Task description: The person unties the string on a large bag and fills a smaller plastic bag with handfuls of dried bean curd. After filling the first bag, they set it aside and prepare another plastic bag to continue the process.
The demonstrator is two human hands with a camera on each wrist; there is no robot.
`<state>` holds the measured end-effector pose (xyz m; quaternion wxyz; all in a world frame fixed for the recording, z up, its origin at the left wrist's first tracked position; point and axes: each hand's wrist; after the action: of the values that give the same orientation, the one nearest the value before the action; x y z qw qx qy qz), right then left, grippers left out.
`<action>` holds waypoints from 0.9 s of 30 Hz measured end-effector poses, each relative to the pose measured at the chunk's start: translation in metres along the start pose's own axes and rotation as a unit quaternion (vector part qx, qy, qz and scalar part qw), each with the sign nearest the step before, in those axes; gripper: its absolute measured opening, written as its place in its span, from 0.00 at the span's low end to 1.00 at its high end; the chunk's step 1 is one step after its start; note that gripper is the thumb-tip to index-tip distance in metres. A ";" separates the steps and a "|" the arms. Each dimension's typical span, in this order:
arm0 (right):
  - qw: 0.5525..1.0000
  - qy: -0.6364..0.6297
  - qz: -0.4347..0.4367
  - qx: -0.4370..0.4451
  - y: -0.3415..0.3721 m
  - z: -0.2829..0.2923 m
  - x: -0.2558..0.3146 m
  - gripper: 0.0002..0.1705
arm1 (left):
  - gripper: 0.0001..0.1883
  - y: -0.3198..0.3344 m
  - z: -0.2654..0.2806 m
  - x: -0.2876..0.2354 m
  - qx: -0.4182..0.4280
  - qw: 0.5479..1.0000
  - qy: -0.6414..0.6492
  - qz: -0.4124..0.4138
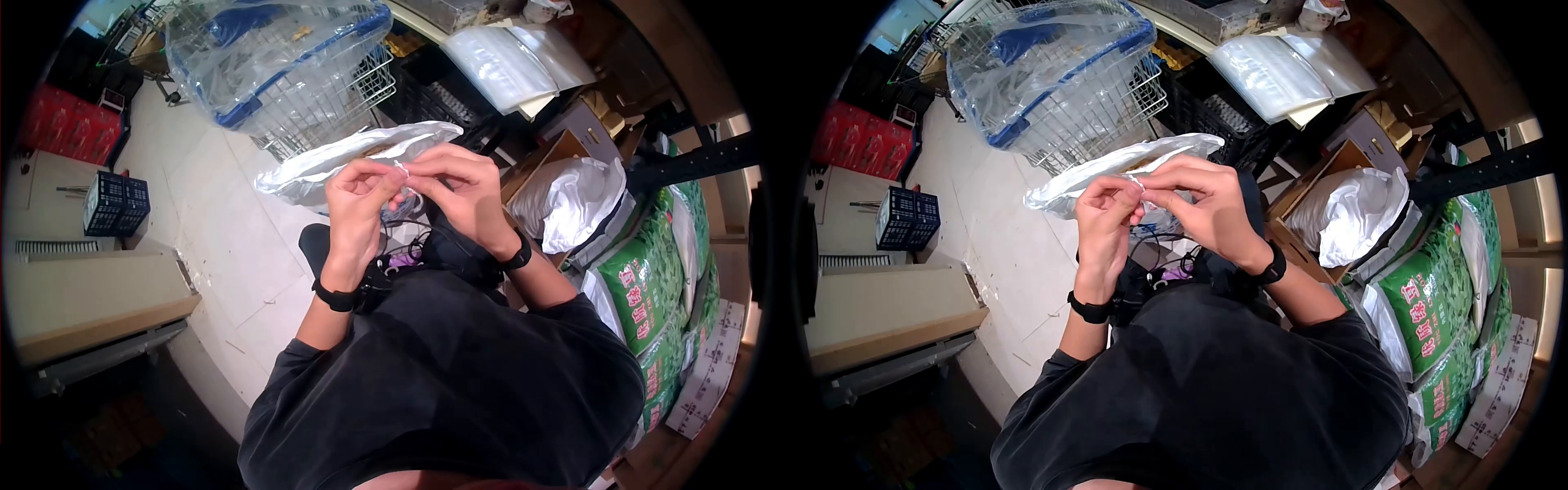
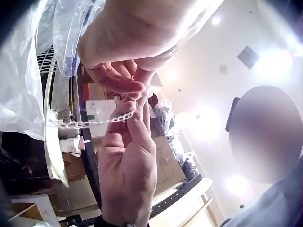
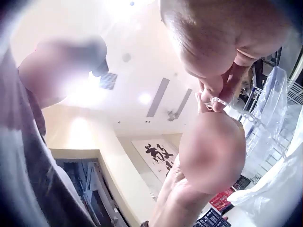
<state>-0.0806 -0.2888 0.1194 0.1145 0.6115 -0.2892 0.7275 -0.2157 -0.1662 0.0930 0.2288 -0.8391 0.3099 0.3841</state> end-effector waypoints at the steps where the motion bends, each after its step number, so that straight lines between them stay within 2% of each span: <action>1: 1.000 0.004 -0.004 -0.001 0.000 0.002 -0.001 0.13 | 0.05 0.000 0.000 0.002 0.005 1.000 -0.008 -0.002; 3: 1.000 0.009 -0.008 -0.004 -0.002 0.006 -0.005 0.12 | 0.05 -0.001 -0.004 0.003 0.012 1.000 -0.015 -0.003; 5: 0.998 0.043 0.028 -0.021 -0.004 0.009 -0.010 0.11 | 0.05 0.001 -0.011 0.000 0.033 0.996 -0.076 -0.019; 9: 0.995 0.081 0.047 -0.027 -0.006 0.010 0.000 0.11 | 0.07 -0.001 -0.002 0.001 0.073 0.995 -0.062 -0.017; 11: 0.988 0.118 0.098 0.022 -0.009 0.012 0.000 0.11 | 0.09 -0.004 0.010 0.004 0.086 0.994 -0.016 0.059; 14: 0.975 0.167 0.145 0.010 -0.011 0.014 -0.001 0.10 | 0.10 -0.004 0.009 0.012 0.059 0.993 0.028 0.099; 15: 0.975 0.168 0.145 0.010 -0.011 0.012 -0.001 0.10 | 0.10 -0.005 0.004 0.013 0.059 0.993 0.028 0.100; 17: 0.982 0.148 0.105 -0.058 -0.008 0.006 -0.002 0.10 | 0.12 -0.007 -0.006 0.013 0.064 0.985 0.098 0.129; 20: 0.979 0.165 0.113 -0.040 -0.008 0.008 -0.003 0.11 | 0.10 -0.008 -0.003 0.015 0.066 0.982 0.115 0.133; 21: 0.979 0.165 0.112 -0.039 -0.008 0.010 -0.003 0.11 | 0.10 -0.009 0.002 0.017 0.066 0.982 0.115 0.133; 23: 0.983 0.151 0.104 -0.013 -0.006 0.013 -0.005 0.09 | 0.09 -0.010 0.011 0.021 0.069 0.994 0.050 0.064; 24: 0.983 0.151 0.103 -0.013 -0.006 0.015 -0.007 0.09 | 0.09 -0.010 0.011 0.021 0.069 0.994 0.050 0.064; 26: 0.999 0.025 0.039 0.019 -0.005 0.018 -0.014 0.07 | 0.11 -0.009 0.008 0.017 0.085 0.996 -0.003 0.011; 27: 0.999 0.026 0.039 0.018 -0.006 0.018 -0.013 0.07 | 0.11 -0.009 0.004 0.014 0.086 0.996 -0.003 0.011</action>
<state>-0.0600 -0.2917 0.1101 0.0824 0.5828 -0.2963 0.7521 -0.2042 -0.1622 0.0812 0.2967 -0.8117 0.3503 0.3612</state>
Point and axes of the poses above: each hand's wrist, its own y-axis away from the middle knuckle, its own z-axis out of the back of the hand, x = y × z, and after that the axes turned 10 degrees about -z, right-handed
